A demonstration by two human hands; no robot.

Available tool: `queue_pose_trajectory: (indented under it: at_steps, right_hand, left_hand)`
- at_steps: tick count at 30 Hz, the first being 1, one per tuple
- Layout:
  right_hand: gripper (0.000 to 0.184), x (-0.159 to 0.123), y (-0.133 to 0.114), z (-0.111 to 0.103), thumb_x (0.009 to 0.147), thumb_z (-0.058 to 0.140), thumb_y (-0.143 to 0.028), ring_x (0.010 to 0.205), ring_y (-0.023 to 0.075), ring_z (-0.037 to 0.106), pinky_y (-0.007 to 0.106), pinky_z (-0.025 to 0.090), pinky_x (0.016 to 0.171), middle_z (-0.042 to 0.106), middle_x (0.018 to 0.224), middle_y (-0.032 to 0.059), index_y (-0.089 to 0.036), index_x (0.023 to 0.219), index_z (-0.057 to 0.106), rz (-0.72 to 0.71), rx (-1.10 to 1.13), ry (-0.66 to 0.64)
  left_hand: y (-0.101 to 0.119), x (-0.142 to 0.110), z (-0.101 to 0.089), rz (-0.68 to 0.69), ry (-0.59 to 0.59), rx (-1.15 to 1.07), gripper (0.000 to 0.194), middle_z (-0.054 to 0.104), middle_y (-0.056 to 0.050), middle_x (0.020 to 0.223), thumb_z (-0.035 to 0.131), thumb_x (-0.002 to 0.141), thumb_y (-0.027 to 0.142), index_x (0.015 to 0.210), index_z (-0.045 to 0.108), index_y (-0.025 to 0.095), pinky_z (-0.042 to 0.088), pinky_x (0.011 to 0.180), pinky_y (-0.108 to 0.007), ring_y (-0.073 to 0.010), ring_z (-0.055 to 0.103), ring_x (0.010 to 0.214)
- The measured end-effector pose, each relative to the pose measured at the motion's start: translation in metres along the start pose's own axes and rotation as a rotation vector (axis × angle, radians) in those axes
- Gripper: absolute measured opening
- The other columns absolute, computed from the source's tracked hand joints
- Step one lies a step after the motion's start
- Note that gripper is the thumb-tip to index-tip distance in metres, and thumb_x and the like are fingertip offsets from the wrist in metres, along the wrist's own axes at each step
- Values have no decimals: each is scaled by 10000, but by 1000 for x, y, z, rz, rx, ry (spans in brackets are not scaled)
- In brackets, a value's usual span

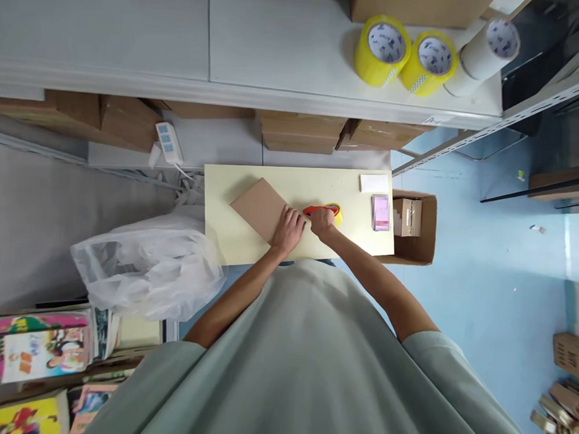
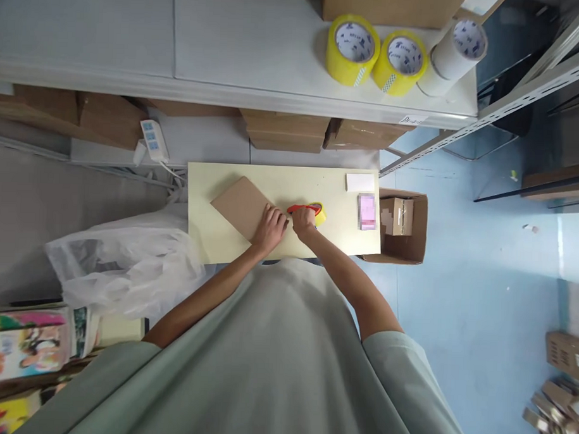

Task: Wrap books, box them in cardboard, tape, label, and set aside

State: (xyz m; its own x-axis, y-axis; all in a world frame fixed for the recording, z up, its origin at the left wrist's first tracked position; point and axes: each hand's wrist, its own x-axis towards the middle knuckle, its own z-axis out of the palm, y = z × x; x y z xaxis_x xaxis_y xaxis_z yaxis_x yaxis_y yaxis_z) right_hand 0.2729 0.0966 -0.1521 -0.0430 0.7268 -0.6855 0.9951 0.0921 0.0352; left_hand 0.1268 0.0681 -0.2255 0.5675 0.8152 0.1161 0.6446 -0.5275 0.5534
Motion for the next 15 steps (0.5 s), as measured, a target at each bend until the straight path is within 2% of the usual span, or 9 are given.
queue_pose_trajectory:
  at_steps: [3, 5, 8, 11, 15]
  right_hand:
    - [322, -5, -10, -3, 999, 591, -133, 940, 306, 752, 353, 479, 718, 816, 1094, 252, -79, 1242, 795, 53, -3, -6]
    - [344, -13, -5, -6, 1032, 543, -133, 966, 301, 756, 349, 466, 730, 818, 1154, 256, -85, 1265, 791, 73, -6, 0]
    - [375, -31, 14, -10, 1100, 496, -224, 1046, 320, 758, 361, 463, 768, 806, 1228, 271, -78, 1295, 782, 90, -13, 11]
    - [438, -47, 25, -10, 1126, 502, -355, 1067, 345, 753, 375, 463, 786, 804, 1202, 278, -59, 1298, 776, 116, -20, 4]
    - [411, -46, 7, -9, 1120, 479, -292, 1030, 325, 754, 359, 467, 761, 801, 1177, 276, -77, 1323, 765, 158, -27, -16]
  left_hand:
    - [-1, -2, -3, -14, -10, 5, 266, 715, -196, 1210, 462, 1075, 129, 1149, 710, 185, 356, 1361, -737, -391, 604, 1389]
    - [-4, -6, -6, 0, -28, 16, 266, 714, -209, 1212, 458, 1075, 123, 1149, 708, 175, 352, 1371, -720, -389, 610, 1376]
    - [-10, -12, -11, 64, -65, 24, 259, 716, -204, 1180, 462, 1073, 117, 1134, 705, 181, 359, 1374, -706, -379, 626, 1334]
    - [-13, -16, -14, 99, -83, 21, 267, 717, -193, 1149, 461, 1055, 93, 1110, 702, 196, 376, 1358, -718, -374, 633, 1301]
    - [-11, -19, -15, 106, -78, 25, 286, 719, -180, 1136, 466, 1049, 86, 1143, 713, 196, 369, 1363, -715, -374, 639, 1292]
